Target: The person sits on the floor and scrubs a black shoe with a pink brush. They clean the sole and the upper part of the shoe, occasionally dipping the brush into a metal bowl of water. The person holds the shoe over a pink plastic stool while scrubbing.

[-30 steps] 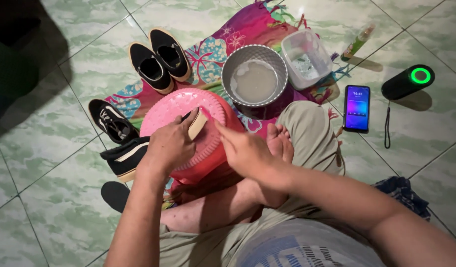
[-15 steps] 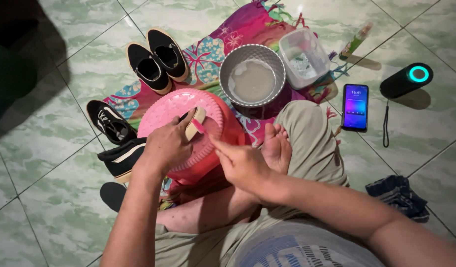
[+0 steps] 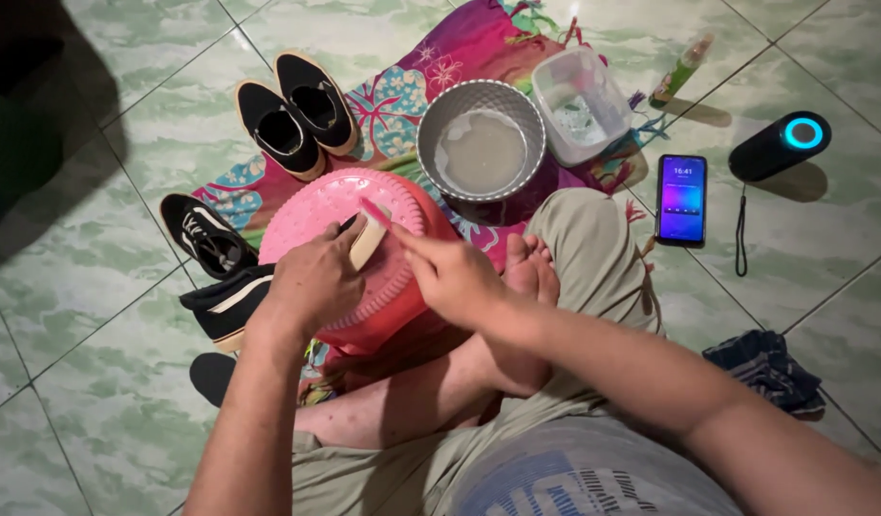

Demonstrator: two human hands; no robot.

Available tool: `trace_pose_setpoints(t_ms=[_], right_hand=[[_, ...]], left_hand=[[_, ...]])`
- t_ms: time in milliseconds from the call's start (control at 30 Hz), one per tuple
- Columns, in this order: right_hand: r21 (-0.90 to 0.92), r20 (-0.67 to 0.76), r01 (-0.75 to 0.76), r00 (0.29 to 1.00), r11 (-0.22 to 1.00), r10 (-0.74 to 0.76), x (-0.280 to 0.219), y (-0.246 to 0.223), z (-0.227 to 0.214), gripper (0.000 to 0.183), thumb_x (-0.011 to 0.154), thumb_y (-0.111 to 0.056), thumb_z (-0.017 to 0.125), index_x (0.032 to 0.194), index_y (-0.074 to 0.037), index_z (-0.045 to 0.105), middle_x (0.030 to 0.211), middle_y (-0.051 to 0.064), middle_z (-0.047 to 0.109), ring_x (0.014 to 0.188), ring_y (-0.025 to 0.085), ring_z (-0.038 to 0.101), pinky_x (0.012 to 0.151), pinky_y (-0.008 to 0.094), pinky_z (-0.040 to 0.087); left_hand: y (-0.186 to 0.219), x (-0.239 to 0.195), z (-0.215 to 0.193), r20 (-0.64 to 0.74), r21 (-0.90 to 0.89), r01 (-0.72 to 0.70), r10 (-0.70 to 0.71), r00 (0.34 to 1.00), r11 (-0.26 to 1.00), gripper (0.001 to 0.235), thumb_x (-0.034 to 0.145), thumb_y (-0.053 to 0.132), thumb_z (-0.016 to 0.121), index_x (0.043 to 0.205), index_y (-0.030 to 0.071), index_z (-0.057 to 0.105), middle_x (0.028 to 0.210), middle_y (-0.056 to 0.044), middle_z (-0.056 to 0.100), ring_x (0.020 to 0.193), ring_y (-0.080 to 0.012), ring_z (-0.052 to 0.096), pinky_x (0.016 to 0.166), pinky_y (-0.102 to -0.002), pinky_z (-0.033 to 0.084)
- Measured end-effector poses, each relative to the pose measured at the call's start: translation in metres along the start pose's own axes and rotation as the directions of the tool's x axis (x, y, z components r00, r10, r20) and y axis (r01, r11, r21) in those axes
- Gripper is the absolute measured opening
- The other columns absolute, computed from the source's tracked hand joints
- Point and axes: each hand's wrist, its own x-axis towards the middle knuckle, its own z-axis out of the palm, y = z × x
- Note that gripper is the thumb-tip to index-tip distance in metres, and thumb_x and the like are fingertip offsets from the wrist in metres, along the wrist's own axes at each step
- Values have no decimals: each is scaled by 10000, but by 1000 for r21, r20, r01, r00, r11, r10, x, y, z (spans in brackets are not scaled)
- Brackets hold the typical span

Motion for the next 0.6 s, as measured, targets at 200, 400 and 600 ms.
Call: trace_pose_setpoints(t_ms=[200, 400, 600], right_hand=[[-91, -17, 104, 994, 990, -106, -25, -7, 4, 345, 943, -151, 607, 1265, -170, 730, 939, 152, 772, 893, 300, 753, 689, 419, 602], [-77, 6, 31, 1000, 997, -30, -1, 2, 3, 369, 964, -169, 577, 1311, -170, 702, 1013, 154, 767, 952, 338, 731, 748, 470, 588], [-128, -7, -33, 999, 991, 32, -13, 10, 7, 377, 958, -205, 587, 1312, -260, 703, 1022, 92, 774, 958, 283, 733, 778, 443, 599]], left_hand=[[-19, 13, 16, -28, -10, -15, 15, 999, 1000, 698, 828, 483, 579, 1503, 313, 529, 1436, -183, 596, 1199, -415, 652, 987, -545, 535], [6, -8, -8, -35, 0, -29, 29, 999, 1000, 760, 806, 327, 580, 1554, 259, 468, 1401, -240, 597, 1184, -468, 649, 971, -579, 532], [0, 1, -3, -10, 0, -36, 36, 999, 999, 798, 790, 268, 551, 1577, 289, 422, 1428, -231, 582, 1214, -446, 640, 989, -566, 527]])
